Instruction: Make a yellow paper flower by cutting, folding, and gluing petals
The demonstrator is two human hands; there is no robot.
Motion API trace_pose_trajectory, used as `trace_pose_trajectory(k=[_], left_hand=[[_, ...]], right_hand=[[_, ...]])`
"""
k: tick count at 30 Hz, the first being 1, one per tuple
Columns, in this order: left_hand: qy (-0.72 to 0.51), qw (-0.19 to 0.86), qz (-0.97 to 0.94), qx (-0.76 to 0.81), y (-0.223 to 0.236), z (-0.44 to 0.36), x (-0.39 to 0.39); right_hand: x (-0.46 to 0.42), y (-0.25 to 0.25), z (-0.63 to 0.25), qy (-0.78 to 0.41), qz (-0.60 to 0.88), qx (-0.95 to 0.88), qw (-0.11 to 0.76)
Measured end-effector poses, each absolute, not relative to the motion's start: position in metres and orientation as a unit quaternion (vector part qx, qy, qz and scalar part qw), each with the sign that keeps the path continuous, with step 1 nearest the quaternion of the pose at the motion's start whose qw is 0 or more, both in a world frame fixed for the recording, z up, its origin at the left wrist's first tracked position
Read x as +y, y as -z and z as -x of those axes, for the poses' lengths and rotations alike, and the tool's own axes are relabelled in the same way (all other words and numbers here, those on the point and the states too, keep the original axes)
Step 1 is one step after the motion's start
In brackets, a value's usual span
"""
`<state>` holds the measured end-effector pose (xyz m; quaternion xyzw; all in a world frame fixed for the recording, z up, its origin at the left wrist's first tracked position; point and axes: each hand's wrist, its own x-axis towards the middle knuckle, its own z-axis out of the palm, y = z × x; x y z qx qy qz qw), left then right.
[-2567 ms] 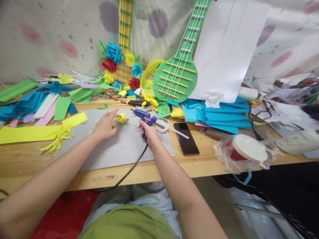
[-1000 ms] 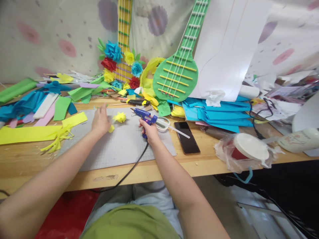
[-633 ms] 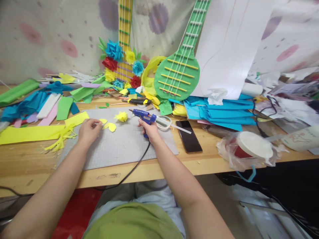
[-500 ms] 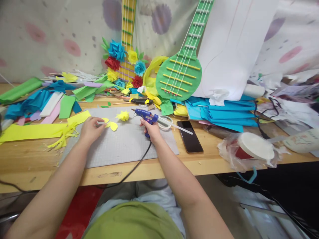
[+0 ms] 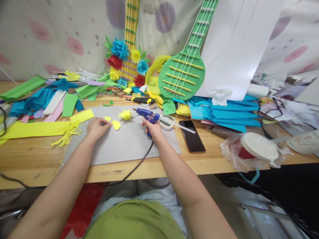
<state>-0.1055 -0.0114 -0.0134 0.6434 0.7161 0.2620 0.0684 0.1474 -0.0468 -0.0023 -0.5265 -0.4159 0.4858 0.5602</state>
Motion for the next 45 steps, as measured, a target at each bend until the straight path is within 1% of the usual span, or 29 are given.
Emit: trace_pose_trajectory(k=[4, 11, 13, 15, 18, 20, 22, 27, 34, 39, 41, 45], left_hand=[[-0.259, 0.096, -0.658, 0.701, 0.015, 0.099, -0.012], [-0.26, 0.085, -0.662, 0.697, 0.014, 0.095, -0.015], [-0.264, 0.101, -0.66, 0.696, 0.014, 0.094, -0.014], [-0.293, 0.147, -0.646, 0.69, 0.015, 0.096, -0.013], [-0.381, 0.23, -0.59, 0.674, 0.018, 0.098, -0.012], [-0.439, 0.261, -0.555, 0.656, 0.02, 0.1, -0.011], [-0.467, 0.278, -0.541, 0.642, 0.02, 0.1, -0.011], [-0.443, 0.285, -0.548, 0.65, 0.014, 0.097, -0.015], [-0.322, 0.198, -0.587, 0.716, 0.009, 0.099, -0.018], [-0.305, 0.154, -0.585, 0.736, 0.005, 0.1, -0.02], [-0.315, 0.171, -0.584, 0.729, 0.004, 0.101, -0.021], [-0.346, 0.26, -0.619, 0.656, 0.007, 0.108, -0.022]], right_hand=[[-0.046, 0.004, -0.147, -0.484, 0.529, -0.413, 0.56], [-0.045, 0.009, -0.148, -0.478, 0.517, -0.429, 0.566], [-0.045, 0.009, -0.149, -0.477, 0.516, -0.43, 0.567], [-0.045, 0.008, -0.149, -0.476, 0.521, -0.427, 0.565], [-0.046, 0.007, -0.149, -0.473, 0.528, -0.426, 0.562], [-0.045, 0.007, -0.149, -0.473, 0.529, -0.428, 0.559], [-0.045, 0.007, -0.149, -0.474, 0.529, -0.429, 0.558], [-0.045, 0.007, -0.149, -0.478, 0.53, -0.421, 0.56], [-0.045, 0.006, -0.147, -0.477, 0.532, -0.418, 0.56], [-0.045, 0.007, -0.148, -0.475, 0.532, -0.423, 0.559], [-0.046, 0.007, -0.149, -0.475, 0.53, -0.424, 0.56], [-0.046, 0.006, -0.149, -0.476, 0.527, -0.422, 0.563]])
